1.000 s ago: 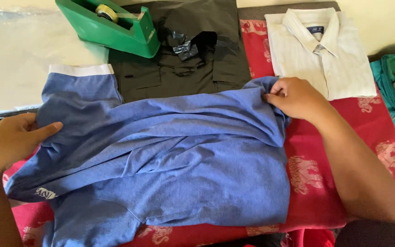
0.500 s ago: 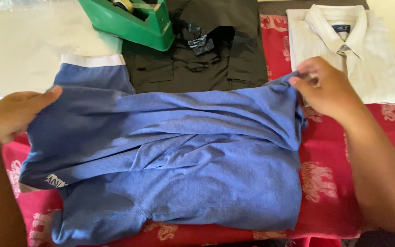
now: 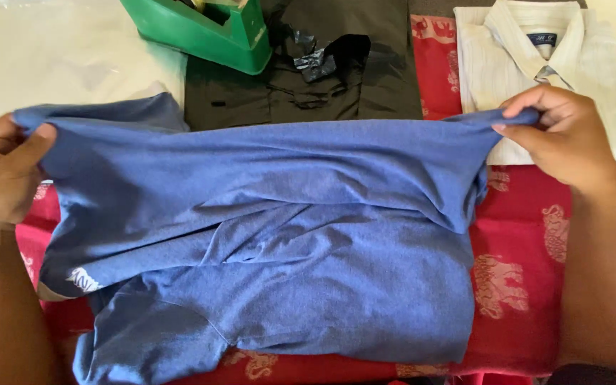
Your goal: Neatly fold a blue t-shirt on a table.
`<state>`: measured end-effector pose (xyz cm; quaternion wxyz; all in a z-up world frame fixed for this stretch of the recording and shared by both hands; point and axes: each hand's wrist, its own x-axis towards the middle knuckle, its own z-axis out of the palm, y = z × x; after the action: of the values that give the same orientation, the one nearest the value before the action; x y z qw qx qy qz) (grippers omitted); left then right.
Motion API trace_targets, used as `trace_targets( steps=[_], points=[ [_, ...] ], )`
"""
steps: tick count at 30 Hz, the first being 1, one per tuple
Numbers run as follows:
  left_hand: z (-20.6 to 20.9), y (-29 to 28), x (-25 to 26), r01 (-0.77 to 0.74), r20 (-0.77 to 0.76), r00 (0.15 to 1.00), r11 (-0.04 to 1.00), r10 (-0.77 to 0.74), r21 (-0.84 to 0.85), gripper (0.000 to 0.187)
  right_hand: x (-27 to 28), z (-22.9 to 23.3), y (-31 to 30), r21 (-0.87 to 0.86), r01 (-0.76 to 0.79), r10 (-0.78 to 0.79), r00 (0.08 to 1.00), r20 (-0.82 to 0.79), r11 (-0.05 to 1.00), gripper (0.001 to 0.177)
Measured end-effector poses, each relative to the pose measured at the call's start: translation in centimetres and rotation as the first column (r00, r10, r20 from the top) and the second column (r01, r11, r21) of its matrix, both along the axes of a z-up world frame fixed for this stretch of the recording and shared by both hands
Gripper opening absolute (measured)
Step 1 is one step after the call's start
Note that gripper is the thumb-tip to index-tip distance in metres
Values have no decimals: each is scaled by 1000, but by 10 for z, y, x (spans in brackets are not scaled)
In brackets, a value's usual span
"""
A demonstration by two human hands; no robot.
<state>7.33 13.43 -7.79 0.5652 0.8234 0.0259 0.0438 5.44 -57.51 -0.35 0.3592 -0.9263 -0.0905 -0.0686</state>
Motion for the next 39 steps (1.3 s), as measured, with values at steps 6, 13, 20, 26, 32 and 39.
trace_targets(
  steps=[6,13,20,26,32,39],
  points=[
    [-53,92,3,297,100,941,650,-322,-700,57,1,1,-37,71,-280,288,903,-319,957,14],
    [33,-30,-10,408,-729,648,909,-221,87,41,-15,25,15,-158,-202,47,745,-665,967,17],
    [-23,56,-14,336,-379,890,926,-253,170,30,-15,19,-17,-363,-162,-60,846,-529,918,18],
    [-24,50,-21,82,-131,990,980,-59,180,59,-16,22,-13,-82,-46,25,972,-233,996,15],
    [-30,44,-14,101,-20,995,994,-102,-39,42,-16,14,6,63,-32,38,996,-84,997,13],
    [-38,64,-10,47,103,994,998,-43,-44,35,-12,24,8,45,-50,62,936,-346,998,34]
  ],
)
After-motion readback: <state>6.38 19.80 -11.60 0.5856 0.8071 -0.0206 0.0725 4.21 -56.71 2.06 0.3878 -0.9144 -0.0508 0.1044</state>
